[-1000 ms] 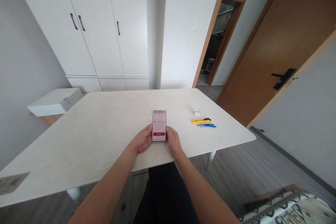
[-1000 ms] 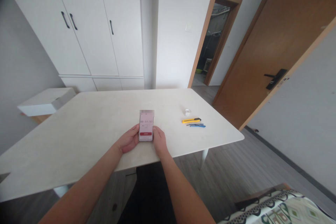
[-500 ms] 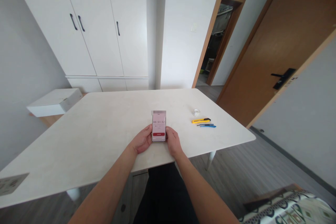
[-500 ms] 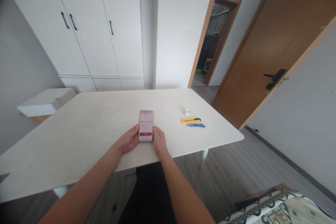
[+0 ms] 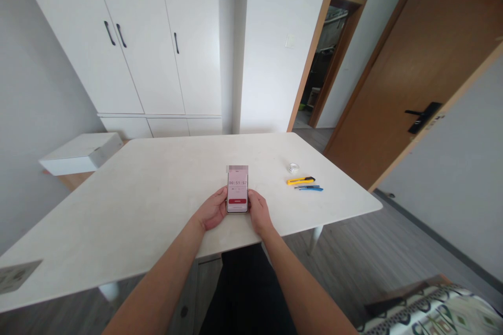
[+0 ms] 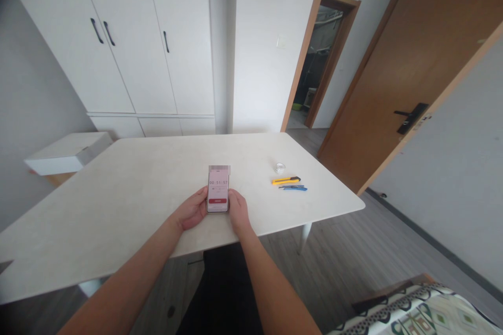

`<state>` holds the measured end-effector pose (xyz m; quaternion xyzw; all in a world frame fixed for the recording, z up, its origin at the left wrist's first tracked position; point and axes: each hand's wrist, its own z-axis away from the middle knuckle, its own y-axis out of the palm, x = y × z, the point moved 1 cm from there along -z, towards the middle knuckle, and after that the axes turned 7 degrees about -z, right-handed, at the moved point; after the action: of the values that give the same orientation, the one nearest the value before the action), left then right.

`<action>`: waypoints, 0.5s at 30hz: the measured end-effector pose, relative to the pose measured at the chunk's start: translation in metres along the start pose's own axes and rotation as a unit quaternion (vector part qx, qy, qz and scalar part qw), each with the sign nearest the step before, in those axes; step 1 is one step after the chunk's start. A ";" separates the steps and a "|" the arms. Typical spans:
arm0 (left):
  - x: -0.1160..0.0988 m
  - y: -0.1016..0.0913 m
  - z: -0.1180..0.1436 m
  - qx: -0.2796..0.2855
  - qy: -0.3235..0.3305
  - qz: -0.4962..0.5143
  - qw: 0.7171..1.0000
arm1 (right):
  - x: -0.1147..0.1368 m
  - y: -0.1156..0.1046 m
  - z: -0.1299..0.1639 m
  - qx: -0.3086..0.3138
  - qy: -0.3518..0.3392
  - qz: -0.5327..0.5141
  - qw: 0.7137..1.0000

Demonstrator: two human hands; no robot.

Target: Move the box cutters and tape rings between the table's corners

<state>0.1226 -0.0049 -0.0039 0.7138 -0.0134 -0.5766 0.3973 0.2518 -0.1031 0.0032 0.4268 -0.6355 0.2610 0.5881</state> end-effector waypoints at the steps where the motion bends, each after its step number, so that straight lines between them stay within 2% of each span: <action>1: 0.000 0.000 0.000 0.001 0.000 0.001 1.000 | 0.000 0.000 0.000 -0.001 0.002 0.002 1.000; 15: 0.000 -0.001 0.000 0.008 -0.002 0.001 1.000 | 0.002 0.001 0.000 -0.003 -0.001 -0.003 1.000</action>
<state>0.1226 -0.0046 -0.0045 0.7157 -0.0195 -0.5779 0.3918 0.2510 -0.1033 0.0054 0.4267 -0.6357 0.2572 0.5897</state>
